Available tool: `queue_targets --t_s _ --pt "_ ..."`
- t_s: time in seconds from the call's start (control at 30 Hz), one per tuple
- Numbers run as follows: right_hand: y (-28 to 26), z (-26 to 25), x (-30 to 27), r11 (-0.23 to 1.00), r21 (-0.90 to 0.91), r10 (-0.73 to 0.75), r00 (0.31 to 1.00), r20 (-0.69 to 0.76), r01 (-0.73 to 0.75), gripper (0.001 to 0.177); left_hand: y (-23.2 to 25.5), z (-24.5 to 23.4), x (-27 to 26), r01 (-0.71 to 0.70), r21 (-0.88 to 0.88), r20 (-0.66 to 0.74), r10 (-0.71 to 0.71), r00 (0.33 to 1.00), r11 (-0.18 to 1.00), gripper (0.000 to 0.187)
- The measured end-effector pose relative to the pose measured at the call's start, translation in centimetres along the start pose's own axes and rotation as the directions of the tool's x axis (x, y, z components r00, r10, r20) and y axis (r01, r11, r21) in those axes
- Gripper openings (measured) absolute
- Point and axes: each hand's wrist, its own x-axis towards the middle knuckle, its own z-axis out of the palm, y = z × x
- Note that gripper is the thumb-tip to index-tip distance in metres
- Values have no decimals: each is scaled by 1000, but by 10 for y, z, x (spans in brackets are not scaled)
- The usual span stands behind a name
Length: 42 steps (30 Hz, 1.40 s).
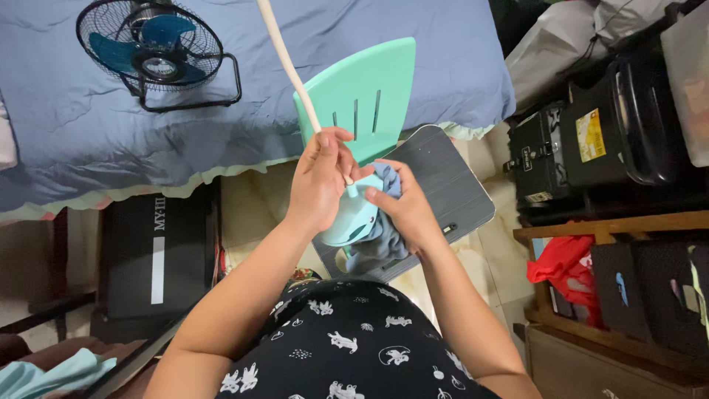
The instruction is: The person cleans a small portable fan by wiping its body with a cloth, brushing the grille with a paintbrush, and wiping the grille again. The fan is held and rotated to access different surfaces during cleaning.
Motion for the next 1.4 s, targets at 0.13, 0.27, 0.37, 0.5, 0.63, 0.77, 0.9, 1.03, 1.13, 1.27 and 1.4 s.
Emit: queue_targets --t_s 0.13,0.27,0.37,0.5,0.63,0.77,0.9,1.03,1.13,1.27,1.4 --pt "-5 -3 13 999 44 -3 997 -73 6 50 10 -7 -1 42 339 139 -94 986 940 53" --pt "-13 -6 19 993 14 -111 977 -180 115 49 17 -22 -25 89 755 145 -297 944 650 77" --pt "-19 -5 20 987 84 -118 976 -180 135 50 10 -31 -28 481 348 37 -524 851 805 78" --pt "-16 -8 17 994 32 -107 994 -9 107 47 -15 -35 -28 544 64 138 -547 826 837 75" --pt "-25 -17 26 901 -303 -349 934 -81 311 31 -20 -28 -21 530 -7 52 -529 847 848 67" --pt "-28 -2 2 877 -352 -415 885 -212 327 36 -12 -19 -22 581 -70 -48 -584 810 811 60" --pt "-22 29 -41 461 -720 -736 677 18 520 30 -8 -10 -23 474 -142 -6 -479 878 869 56" --pt "-16 27 -39 438 -754 -756 654 -15 489 29 -12 -5 -29 472 -142 15 -475 880 870 55" --pt "-6 22 -30 438 -769 -780 622 -67 467 23 -23 -7 -35 467 -92 9 -468 884 880 58" --pt "14 32 -35 499 -709 -742 668 -54 498 25 -41 -21 -25 389 44 -76 -385 920 920 66" --pt "36 38 -28 552 -635 -731 679 -58 540 22 -56 -32 -16 391 173 -187 -359 914 904 75"
